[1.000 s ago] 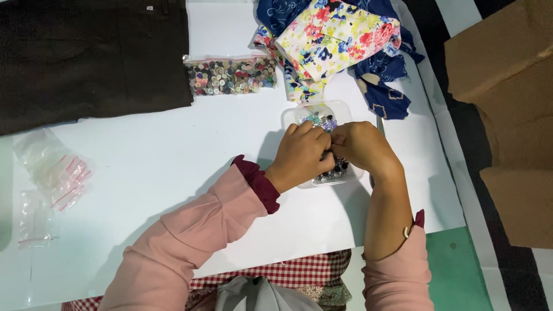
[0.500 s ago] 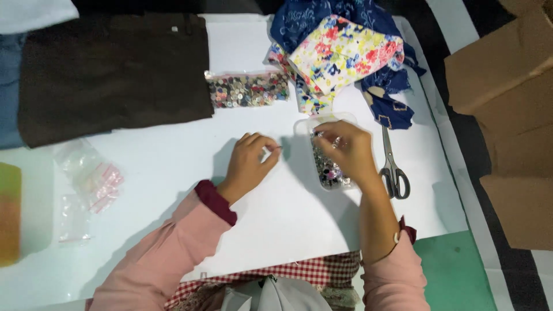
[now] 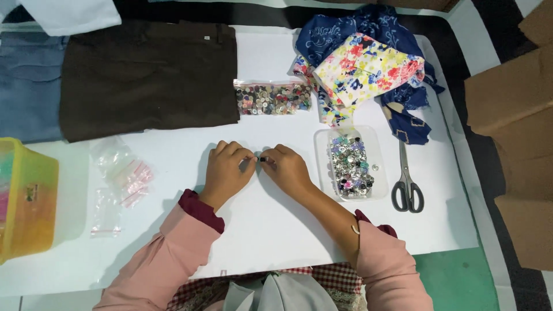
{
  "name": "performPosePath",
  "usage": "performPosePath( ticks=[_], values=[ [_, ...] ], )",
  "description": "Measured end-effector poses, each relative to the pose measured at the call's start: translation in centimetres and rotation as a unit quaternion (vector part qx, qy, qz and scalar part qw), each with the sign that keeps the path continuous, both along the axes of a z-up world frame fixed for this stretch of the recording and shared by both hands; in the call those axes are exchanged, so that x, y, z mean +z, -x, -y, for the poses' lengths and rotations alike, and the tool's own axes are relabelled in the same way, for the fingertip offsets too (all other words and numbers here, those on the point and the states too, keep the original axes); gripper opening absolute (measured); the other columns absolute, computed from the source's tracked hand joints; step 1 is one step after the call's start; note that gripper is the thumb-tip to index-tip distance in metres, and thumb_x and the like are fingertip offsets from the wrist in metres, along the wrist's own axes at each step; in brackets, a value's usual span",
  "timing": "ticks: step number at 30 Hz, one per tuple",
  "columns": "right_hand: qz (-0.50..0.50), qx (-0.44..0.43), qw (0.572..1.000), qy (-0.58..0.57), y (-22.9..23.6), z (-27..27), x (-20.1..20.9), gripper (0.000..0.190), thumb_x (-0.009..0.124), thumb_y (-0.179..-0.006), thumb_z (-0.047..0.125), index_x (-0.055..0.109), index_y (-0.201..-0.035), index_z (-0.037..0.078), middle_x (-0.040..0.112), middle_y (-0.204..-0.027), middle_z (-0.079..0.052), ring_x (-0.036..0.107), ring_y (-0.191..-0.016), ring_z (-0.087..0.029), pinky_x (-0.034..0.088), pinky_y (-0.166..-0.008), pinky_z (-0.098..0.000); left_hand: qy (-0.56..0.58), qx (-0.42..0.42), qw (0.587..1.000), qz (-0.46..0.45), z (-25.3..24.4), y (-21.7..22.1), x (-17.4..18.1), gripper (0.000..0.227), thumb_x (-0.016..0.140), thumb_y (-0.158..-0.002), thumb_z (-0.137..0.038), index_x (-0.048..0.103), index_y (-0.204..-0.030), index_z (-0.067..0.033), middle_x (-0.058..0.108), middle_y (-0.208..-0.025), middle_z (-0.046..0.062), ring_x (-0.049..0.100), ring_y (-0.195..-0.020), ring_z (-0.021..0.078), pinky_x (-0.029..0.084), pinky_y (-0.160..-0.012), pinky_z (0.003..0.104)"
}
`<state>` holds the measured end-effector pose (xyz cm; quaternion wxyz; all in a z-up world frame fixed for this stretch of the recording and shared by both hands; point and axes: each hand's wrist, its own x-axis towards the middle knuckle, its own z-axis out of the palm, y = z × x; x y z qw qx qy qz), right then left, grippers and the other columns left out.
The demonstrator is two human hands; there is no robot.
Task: Sorting and picking up black and silver buttons from a table and placing them into a container and small bags.
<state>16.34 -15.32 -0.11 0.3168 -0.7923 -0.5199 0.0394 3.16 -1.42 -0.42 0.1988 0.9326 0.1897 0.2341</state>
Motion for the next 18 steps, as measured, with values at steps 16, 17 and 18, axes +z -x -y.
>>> performPosePath(
  ticks=[16,17,18],
  values=[
    [-0.053,-0.022,0.998,0.006,0.3,4.5,4.1,0.028,0.075,-0.089,0.006,0.074,-0.118,0.008,0.071,-0.096,-0.013,0.073,-0.085,-0.023,0.064,-0.071,-0.0305,-0.023,0.018,0.998,0.057,1.2,0.0,0.6,0.021,0.080,-0.085,-0.026,0.073,-0.103,-0.0182,0.061,-0.088,-0.001,0.058,-0.090,0.0205,0.050,-0.073,0.035],
    [-0.061,-0.057,0.996,-0.012,-0.6,5.5,4.2,0.028,0.078,-0.087,0.010,0.076,-0.115,0.014,0.072,-0.093,-0.010,0.073,-0.082,-0.023,0.063,-0.070,-0.0322,-0.033,0.014,0.997,0.070,1.3,-0.1,0.9,0.020,0.080,-0.086,-0.024,0.073,-0.104,-0.0185,0.061,-0.090,-0.001,0.057,-0.090,0.0203,0.049,-0.074,0.036],
    [-0.068,-0.093,0.993,-0.030,-1.5,6.6,4.2,0.028,0.081,-0.085,0.013,0.079,-0.111,0.019,0.072,-0.091,-0.007,0.073,-0.080,-0.024,0.063,-0.070,-0.0339,-0.042,0.010,0.996,0.082,1.4,-0.2,1.1,0.020,0.079,-0.086,-0.023,0.073,-0.104,-0.0187,0.061,-0.092,-0.002,0.057,-0.090,0.0201,0.049,-0.075,0.036]
  ],
)
